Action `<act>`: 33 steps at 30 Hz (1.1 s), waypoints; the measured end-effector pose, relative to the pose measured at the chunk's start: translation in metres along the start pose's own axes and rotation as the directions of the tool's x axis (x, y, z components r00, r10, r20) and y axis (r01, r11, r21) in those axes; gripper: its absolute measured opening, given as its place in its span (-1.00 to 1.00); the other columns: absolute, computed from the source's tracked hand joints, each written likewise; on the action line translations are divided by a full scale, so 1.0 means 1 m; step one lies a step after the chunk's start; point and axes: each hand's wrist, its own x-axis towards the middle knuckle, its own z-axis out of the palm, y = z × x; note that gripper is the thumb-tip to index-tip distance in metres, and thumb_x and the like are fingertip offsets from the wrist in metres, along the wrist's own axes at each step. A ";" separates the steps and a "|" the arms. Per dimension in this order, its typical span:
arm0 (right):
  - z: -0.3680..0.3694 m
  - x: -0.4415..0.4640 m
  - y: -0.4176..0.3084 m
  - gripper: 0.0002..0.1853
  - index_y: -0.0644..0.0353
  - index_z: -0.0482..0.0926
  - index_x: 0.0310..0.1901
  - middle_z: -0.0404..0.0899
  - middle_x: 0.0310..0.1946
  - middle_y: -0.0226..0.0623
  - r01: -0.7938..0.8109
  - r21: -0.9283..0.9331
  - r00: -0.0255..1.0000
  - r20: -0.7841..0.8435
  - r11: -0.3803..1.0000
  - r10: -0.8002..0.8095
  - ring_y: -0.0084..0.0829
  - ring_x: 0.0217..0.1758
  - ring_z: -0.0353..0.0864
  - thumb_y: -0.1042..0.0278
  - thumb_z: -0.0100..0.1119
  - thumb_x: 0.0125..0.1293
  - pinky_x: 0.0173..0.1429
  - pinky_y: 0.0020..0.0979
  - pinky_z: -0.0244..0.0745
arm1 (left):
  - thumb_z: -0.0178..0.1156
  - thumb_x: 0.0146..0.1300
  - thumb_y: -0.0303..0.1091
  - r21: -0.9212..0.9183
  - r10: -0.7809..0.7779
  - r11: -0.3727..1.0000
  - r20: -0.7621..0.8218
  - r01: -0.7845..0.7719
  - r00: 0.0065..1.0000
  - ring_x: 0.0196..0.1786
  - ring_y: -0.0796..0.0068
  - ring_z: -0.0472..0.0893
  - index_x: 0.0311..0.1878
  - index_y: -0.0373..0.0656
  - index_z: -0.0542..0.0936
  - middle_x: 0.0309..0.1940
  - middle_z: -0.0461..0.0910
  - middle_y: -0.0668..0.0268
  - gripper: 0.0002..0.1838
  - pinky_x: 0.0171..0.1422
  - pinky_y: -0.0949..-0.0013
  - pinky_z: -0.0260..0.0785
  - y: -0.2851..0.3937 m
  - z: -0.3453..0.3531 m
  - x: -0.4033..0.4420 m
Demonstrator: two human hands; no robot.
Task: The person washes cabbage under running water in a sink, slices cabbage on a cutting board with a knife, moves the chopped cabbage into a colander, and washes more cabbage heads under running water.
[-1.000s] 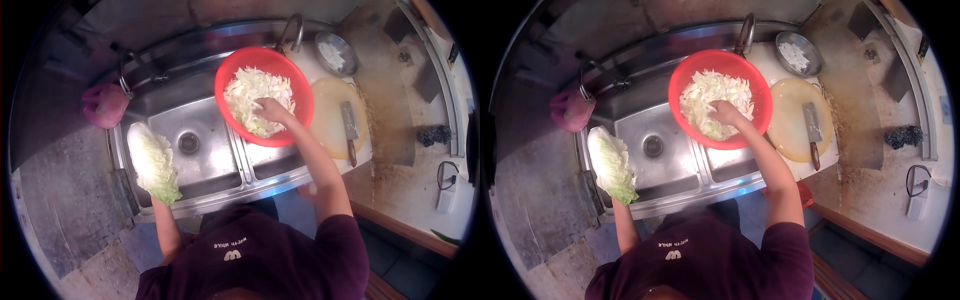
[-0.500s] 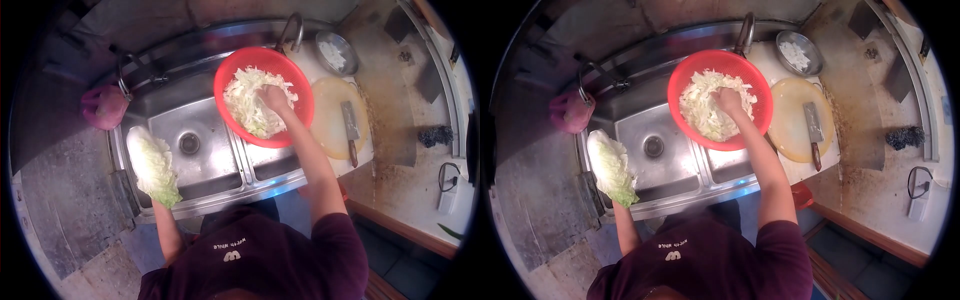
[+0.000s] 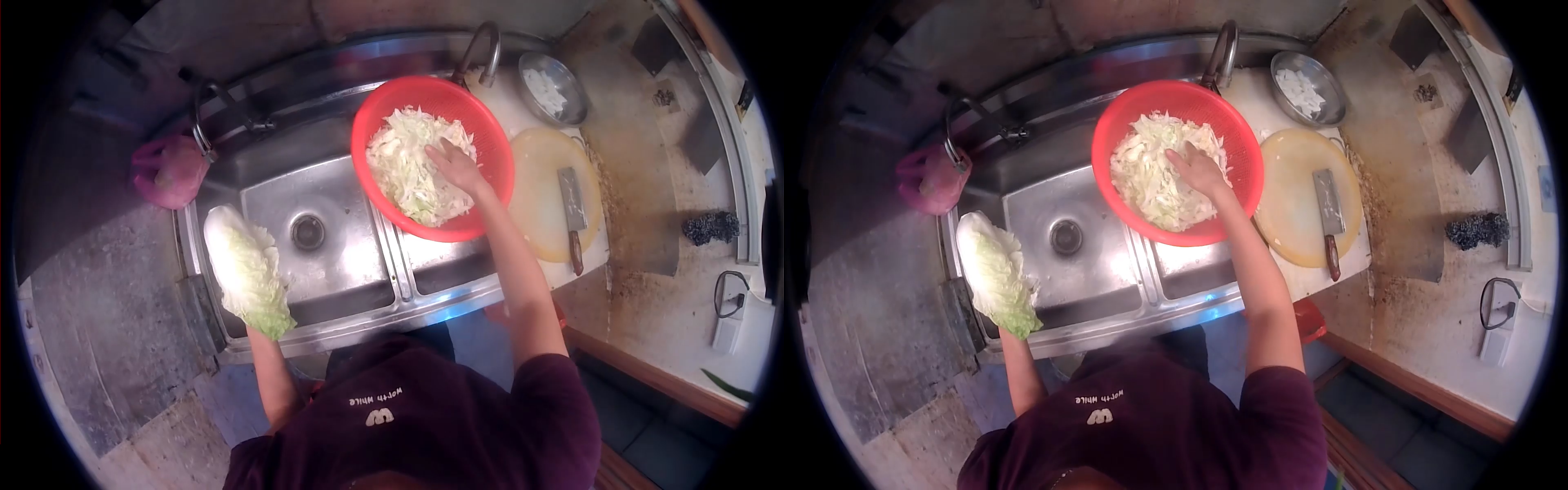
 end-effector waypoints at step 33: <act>-0.177 -0.227 0.147 -0.23 0.26 0.11 0.26 0.35 0.12 -0.19 0.334 0.785 0.917 -0.400 0.522 0.014 -0.41 0.11 0.44 0.46 0.34 0.04 -0.24 -0.49 0.56 | 0.40 -0.07 -0.21 0.594 -0.611 0.207 0.699 -0.777 0.372 0.37 0.07 0.19 0.42 -0.11 -0.04 0.32 0.17 -0.02 0.04 0.40 0.18 0.08 -0.355 0.328 0.059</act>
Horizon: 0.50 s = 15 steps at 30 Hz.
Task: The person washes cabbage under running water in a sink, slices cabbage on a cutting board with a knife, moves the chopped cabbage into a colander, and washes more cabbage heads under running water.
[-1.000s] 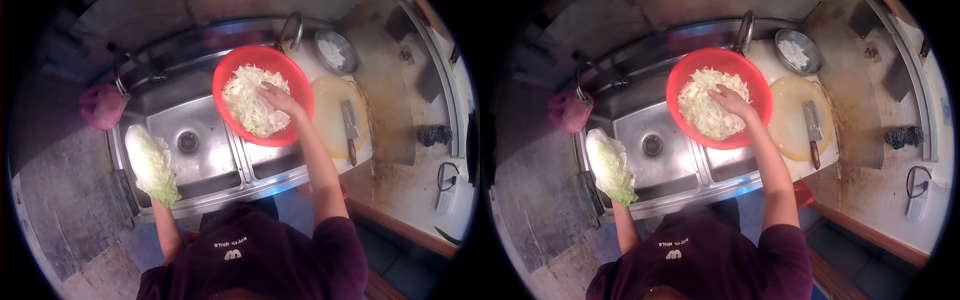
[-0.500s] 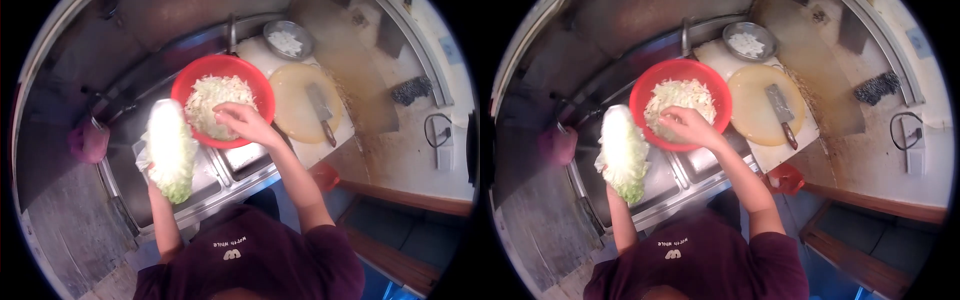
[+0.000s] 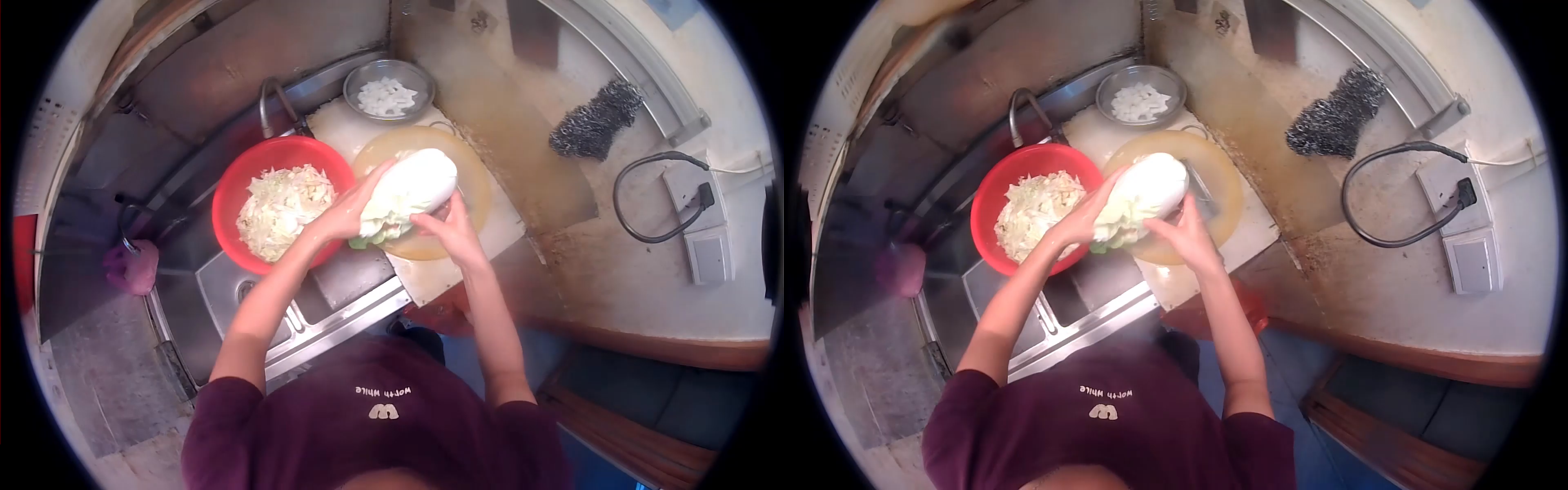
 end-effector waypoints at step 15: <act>-0.065 0.027 0.107 -0.22 0.16 0.16 0.31 0.10 0.33 -0.02 0.316 -0.870 0.933 0.212 0.379 -0.291 -0.09 0.38 0.14 0.62 0.16 -0.03 0.37 -0.22 0.15 | 0.37 -0.11 -0.31 0.482 0.057 0.867 0.159 -0.128 0.986 0.35 0.04 0.21 0.39 0.02 0.12 0.37 0.08 0.11 -0.06 0.34 0.08 0.18 -0.074 0.045 0.005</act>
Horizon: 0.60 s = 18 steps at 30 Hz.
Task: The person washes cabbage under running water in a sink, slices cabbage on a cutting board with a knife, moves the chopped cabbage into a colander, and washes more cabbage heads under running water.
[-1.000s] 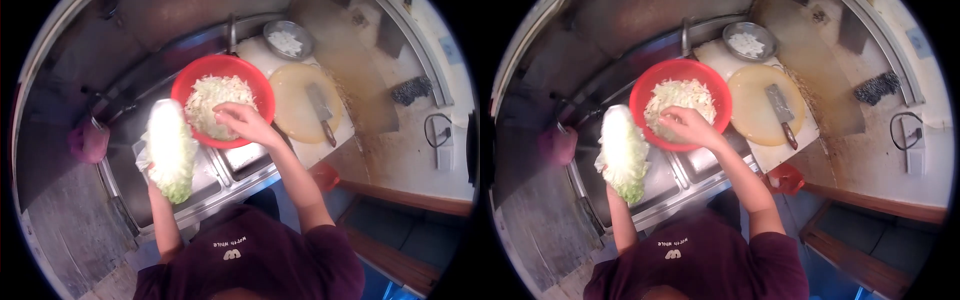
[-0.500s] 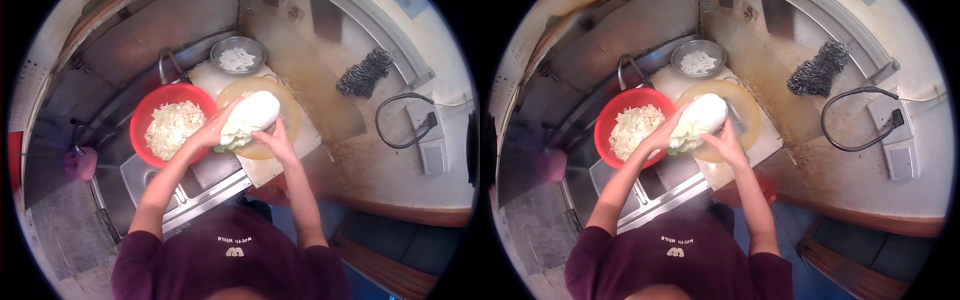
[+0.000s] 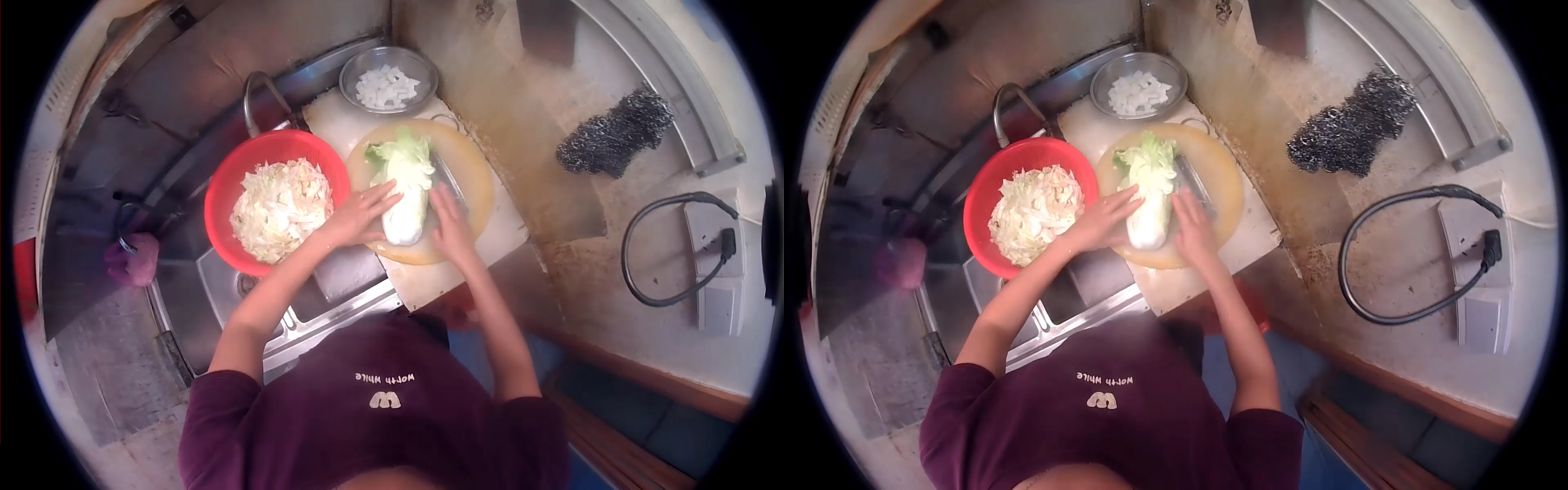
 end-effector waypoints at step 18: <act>0.002 -0.029 0.000 -0.67 0.32 0.46 -0.02 0.53 -0.23 -0.01 -0.490 0.529 0.817 -0.001 0.693 0.577 -0.10 -0.20 0.56 0.36 0.04 0.20 -0.10 -0.21 0.42 | 0.13 0.16 0.12 -0.690 -0.769 0.542 -0.178 0.480 0.614 0.33 0.06 0.26 0.35 -0.35 0.04 0.26 0.22 -0.15 -0.10 0.37 0.24 0.08 -0.003 0.049 0.039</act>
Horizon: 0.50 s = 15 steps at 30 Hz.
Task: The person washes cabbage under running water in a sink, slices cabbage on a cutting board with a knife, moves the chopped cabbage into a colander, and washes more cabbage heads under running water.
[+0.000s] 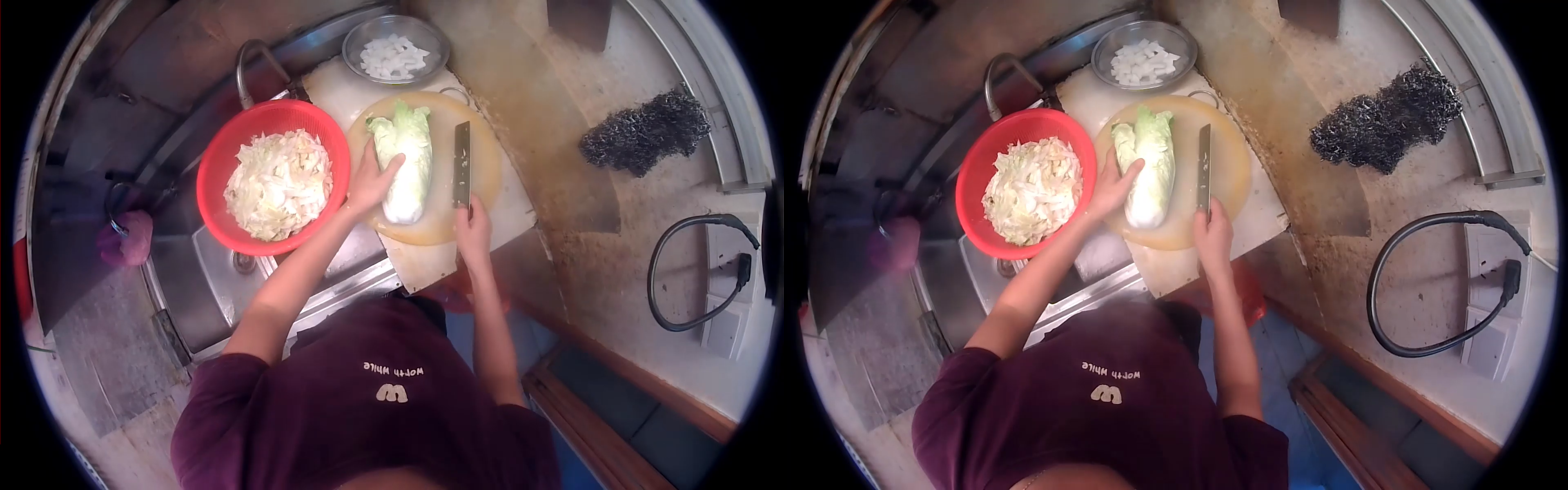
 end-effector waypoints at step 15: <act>-0.001 0.007 -0.071 -0.83 0.28 0.44 -0.20 0.53 -0.41 0.04 0.292 -0.282 0.954 0.155 0.914 -0.257 0.11 -0.40 0.52 0.39 -0.01 0.22 -0.30 0.00 0.40 | 0.00 0.25 0.04 0.207 0.116 0.977 -0.319 -0.050 0.941 0.00 -0.20 0.41 0.00 -0.51 0.34 -0.10 0.40 -0.29 -0.36 0.17 0.05 0.20 -0.009 0.015 0.012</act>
